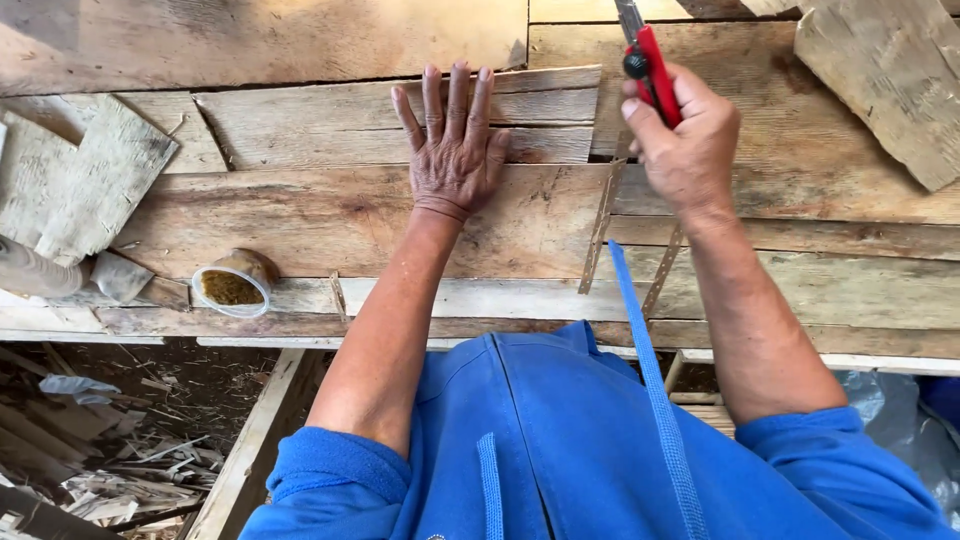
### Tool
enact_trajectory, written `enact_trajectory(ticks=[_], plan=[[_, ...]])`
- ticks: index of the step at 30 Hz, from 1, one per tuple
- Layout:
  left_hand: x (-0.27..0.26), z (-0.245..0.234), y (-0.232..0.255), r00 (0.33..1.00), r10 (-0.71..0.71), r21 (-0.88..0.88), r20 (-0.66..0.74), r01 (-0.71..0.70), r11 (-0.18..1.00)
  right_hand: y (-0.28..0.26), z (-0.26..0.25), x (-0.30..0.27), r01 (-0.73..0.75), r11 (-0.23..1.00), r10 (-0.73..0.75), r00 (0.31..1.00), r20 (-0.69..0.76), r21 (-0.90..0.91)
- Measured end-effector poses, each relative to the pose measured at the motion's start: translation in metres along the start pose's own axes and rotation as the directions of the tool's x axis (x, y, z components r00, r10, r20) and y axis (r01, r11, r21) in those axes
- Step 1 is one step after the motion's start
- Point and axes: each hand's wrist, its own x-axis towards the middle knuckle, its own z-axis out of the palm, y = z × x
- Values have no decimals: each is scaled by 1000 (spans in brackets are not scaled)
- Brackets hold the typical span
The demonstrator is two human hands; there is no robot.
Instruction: Cutting and trimming thin wooden boards using a utility knife on a workbench.
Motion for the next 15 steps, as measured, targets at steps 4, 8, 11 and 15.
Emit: enact_trajectory(ticks=[4, 8, 11, 15], plan=[[2, -12, -1, 999, 12, 7, 52, -12, 1000, -10, 21, -4, -34, 999, 35, 997, -65, 15], [1, -7, -2, 999, 35, -6, 27, -35, 999, -13, 29, -3, -65, 998, 67, 994, -84, 23], [-1, -6, -3, 998, 55, -22, -40, -56, 998, -9, 37, 1, -152, 977, 170, 979, -111, 150], [0, -9, -2, 996, 69, -52, -59, -72, 996, -14, 41, 8, -258, 923, 301, 946, -118, 284]])
